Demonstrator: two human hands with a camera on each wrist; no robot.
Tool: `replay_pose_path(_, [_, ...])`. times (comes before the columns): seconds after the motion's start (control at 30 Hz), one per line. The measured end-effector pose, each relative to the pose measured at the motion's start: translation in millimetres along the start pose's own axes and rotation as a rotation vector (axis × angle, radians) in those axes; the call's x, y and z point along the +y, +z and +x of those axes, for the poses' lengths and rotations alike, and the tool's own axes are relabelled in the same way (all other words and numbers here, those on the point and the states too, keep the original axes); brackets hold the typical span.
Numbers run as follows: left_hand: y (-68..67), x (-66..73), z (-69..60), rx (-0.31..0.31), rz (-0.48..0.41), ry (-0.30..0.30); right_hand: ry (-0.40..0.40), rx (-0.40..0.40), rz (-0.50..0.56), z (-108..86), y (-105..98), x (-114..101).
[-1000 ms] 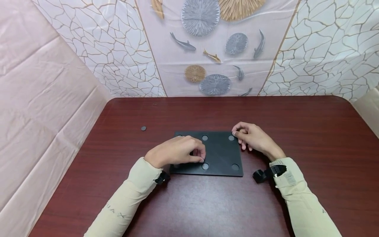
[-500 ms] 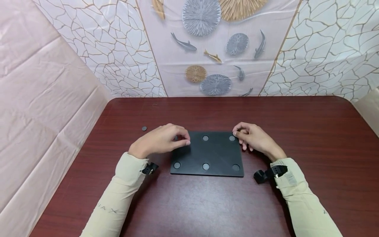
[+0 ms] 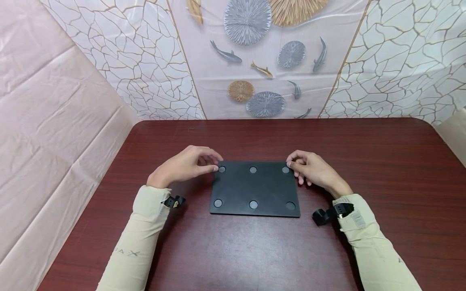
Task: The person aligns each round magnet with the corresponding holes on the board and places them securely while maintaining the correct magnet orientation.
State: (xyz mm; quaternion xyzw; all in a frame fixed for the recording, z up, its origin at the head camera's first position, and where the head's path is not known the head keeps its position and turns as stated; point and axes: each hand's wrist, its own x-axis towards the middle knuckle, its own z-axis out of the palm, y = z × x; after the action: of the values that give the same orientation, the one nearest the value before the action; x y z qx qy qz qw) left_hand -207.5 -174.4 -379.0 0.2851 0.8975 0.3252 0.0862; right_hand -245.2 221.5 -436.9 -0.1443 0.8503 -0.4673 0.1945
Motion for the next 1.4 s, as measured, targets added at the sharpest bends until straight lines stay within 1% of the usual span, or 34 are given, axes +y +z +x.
replay_pose_path(0.1, [-1.5, -7.5, -1.4, 0.025, 0.000, -0.016, 0.005, -0.001, -0.004, -0.4, -0.2, -0.1])
replay_pose_path(0.23, [-4.7, -17.4, -4.4, 0.047, 0.015, -0.055, 0.007, -0.001, -0.009, -1.1, -0.4, -0.8])
replay_pose_path(0.47, [-14.1, -35.7, -14.7, 0.062, 0.029, -0.113, 0.009, -0.004, -0.008, -1.0, -0.4, -2.5])
replay_pose_path(0.63, [-21.0, -46.6, -25.4, 0.085, 0.036, -0.181, 0.006, -0.004, -0.012, -0.9, -0.1, -3.0])
replay_pose_path(0.8, [-25.0, -55.2, -32.6, 0.099, 0.043, -0.244, 0.003, -0.007, -0.012, -0.4, -0.4, -1.8])
replay_pose_path(0.93, [-27.7, -60.4, -38.1, 0.115, 0.095, -0.299, 0.002, -0.005, -0.016, 0.1, -1.2, 0.0])
replay_pose_path(1.07, [-30.5, -64.7, -43.1, 0.140, 0.149, -0.371, 0.005, -0.001, -0.022, 0.6, -1.8, 1.6])
replay_pose_path(1.13, [-31.5, -67.1, -45.2, 0.150, 0.158, -0.413, 0.008, 0.000, -0.021, 0.7, -1.8, 2.0])
replay_pose_path(1.2, [-32.3, -69.6, -47.1, 0.159, 0.159, -0.452, 0.011, -0.001, -0.019, 0.6, -1.7, 1.9])
replay_pose_path(1.27, [-33.0, -72.3, -48.7, 0.161, 0.150, -0.479, 0.013, -0.002, -0.014, 0.2, -1.5, 1.3])
replay_pose_path(1.4, [-32.6, -78.8, -51.3, 0.143, 0.108, -0.493, 0.011, -0.001, -0.006, -1.4, -0.9, -1.0])
